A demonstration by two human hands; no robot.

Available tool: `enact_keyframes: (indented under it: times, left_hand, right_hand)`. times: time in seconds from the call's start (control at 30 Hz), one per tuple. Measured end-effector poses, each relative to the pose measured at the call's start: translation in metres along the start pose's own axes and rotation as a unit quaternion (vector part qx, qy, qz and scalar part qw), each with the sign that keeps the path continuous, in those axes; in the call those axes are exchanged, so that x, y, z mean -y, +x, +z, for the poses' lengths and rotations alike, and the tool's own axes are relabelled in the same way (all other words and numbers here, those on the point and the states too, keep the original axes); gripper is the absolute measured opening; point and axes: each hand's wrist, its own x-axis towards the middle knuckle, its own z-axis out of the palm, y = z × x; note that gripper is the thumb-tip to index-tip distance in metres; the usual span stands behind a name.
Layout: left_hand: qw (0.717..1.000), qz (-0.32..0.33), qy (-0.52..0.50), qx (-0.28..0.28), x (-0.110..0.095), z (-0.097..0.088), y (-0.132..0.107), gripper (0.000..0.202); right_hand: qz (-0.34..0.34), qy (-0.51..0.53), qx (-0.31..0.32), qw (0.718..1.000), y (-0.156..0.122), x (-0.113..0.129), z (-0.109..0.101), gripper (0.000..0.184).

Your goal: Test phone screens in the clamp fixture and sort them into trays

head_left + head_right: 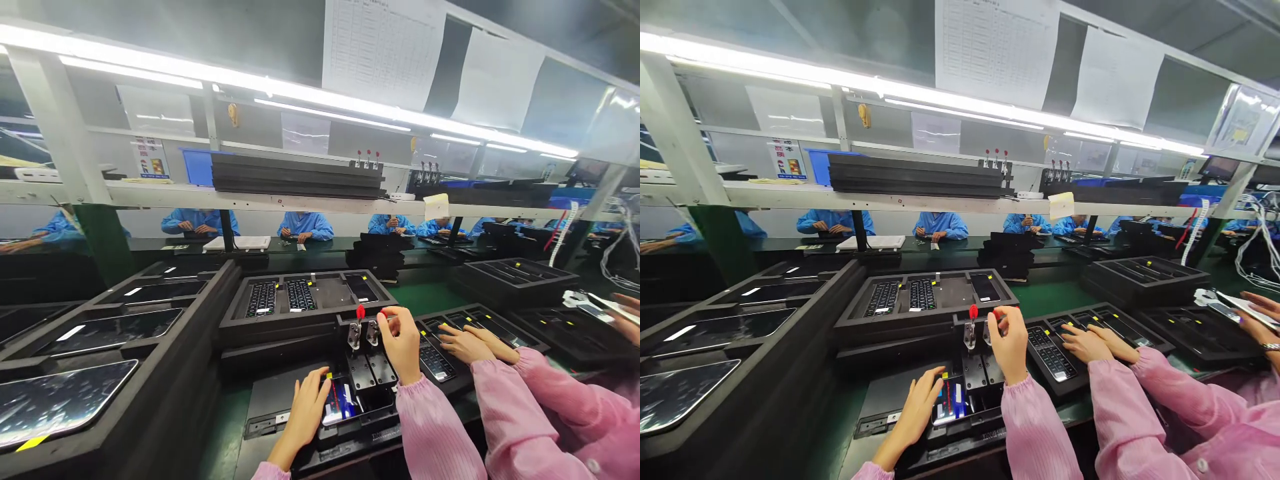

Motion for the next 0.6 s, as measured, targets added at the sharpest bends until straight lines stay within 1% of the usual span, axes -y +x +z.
enact_keyframes:
  times: [0.07,0.13,0.2,0.27,0.33,0.37,0.43,0.5,0.6]
  left_hand:
    - [1.0,-0.006,-0.004,0.001,0.001,0.0,0.001,0.038]
    - [1.0,-0.009,-0.007,0.003,0.002,-0.002,0.001,0.038]
    - [1.0,-0.012,-0.007,0.002,0.004,-0.003,0.0,0.038]
    - [1.0,-0.017,-0.004,-0.002,0.005,-0.003,0.0,0.037]
    - [1.0,-0.021,-0.002,-0.004,0.007,-0.002,0.001,0.036]
    - [1.0,-0.023,0.0,-0.005,0.008,-0.002,0.002,0.036]
    - [1.0,-0.027,0.003,-0.009,0.009,0.0,0.005,0.037]
    - [0.999,-0.028,0.007,-0.015,0.011,0.002,0.007,0.04]
    - [0.999,-0.024,0.007,-0.021,0.012,0.003,0.009,0.042]
  right_hand:
    - [-0.025,-0.012,0.032,0.999,0.011,0.004,-0.003,0.03]
    - [-0.036,-0.02,0.056,0.998,0.015,0.005,-0.006,0.035]
    - [-0.041,-0.026,0.061,0.997,0.011,0.002,-0.009,0.028]
    - [-0.05,-0.032,0.033,0.998,-0.005,-0.006,-0.011,0.023]
    - [-0.068,-0.044,-0.008,0.997,-0.029,-0.018,-0.011,0.025]
    - [-0.081,-0.055,-0.013,0.995,-0.042,-0.025,-0.01,0.024]
    - [-0.109,-0.078,0.01,0.991,-0.066,-0.039,-0.007,0.018]
    - [-0.12,-0.101,0.043,0.987,-0.08,-0.049,-0.005,0.016]
    - [-0.092,-0.1,0.074,0.988,-0.081,-0.052,-0.006,0.02]
